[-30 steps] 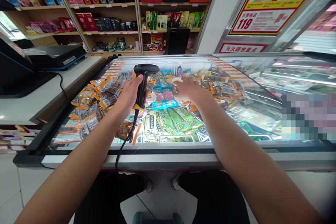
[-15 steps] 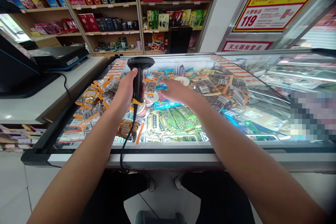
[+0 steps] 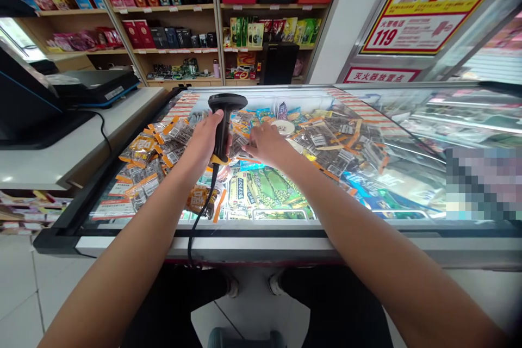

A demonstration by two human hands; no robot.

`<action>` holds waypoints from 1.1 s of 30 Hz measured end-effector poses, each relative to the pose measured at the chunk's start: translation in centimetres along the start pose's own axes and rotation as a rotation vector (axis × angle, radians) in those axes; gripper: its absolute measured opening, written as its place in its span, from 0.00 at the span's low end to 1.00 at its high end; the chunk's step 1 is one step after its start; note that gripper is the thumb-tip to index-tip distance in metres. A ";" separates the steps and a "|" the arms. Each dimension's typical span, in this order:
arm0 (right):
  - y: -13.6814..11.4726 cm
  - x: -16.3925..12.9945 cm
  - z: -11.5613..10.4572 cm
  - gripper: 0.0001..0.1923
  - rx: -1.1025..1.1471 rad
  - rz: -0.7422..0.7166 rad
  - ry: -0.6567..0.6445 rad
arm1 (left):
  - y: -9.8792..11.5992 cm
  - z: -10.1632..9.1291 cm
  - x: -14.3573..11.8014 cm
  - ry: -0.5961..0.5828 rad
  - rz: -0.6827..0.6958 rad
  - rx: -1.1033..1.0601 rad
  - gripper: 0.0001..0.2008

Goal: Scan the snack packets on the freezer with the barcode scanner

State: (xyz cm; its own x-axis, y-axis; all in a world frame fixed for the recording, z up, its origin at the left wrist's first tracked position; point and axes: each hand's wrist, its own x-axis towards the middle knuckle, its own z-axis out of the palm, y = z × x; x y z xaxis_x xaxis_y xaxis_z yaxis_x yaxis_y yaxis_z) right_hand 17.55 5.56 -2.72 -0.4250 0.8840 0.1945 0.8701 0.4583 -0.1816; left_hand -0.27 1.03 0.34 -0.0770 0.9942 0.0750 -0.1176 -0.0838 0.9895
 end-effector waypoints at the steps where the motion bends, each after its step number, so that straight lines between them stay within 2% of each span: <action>1: 0.5 0.1 0.1 0.31 -0.007 0.018 0.008 | 0.0 0.0 0.0 -0.004 -0.001 0.000 0.22; 3: 1.3 0.4 0.5 0.38 -0.009 0.045 -0.032 | 0.0 0.1 -0.1 -0.006 -0.007 0.003 0.21; 7: 2.3 1.1 0.5 0.39 0.055 0.106 -0.150 | -0.1 0.2 -0.3 -0.018 -0.014 0.029 0.20; 10: 2.8 1.2 -0.4 0.39 0.193 0.138 -0.048 | -0.3 0.3 -0.5 -0.042 -0.010 0.046 0.20; 14: 3.5 0.7 -2.5 0.26 0.266 0.101 0.205 | -0.4 0.2 -0.8 -0.100 -0.012 0.063 0.20; 16: 3.7 0.4 -3.6 0.23 0.264 0.055 0.276 | -0.4 0.2 -0.9 -0.149 0.010 0.060 0.20; 22: 3.9 -0.1 -5.1 0.22 0.319 0.077 0.265 | -0.4 0.5 -1.8 -0.318 0.088 0.087 0.21; 30: 4.2 0.0 -4.7 0.20 0.329 0.085 0.254 | -0.6 0.5 -1.9 -0.341 0.063 0.069 0.20; 33: 4.5 0.0 -4.9 0.20 0.327 0.122 0.231 | -0.5 0.4 -1.8 -0.315 0.050 0.052 0.21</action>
State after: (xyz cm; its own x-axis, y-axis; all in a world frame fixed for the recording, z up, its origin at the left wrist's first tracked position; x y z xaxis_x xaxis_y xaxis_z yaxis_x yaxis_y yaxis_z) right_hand 22.64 7.19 1.18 -0.2237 0.9068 0.3572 0.7697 0.3892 -0.5060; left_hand 0.35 -0.70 -0.22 0.2302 0.9615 0.1504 -0.0705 -0.1376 0.9880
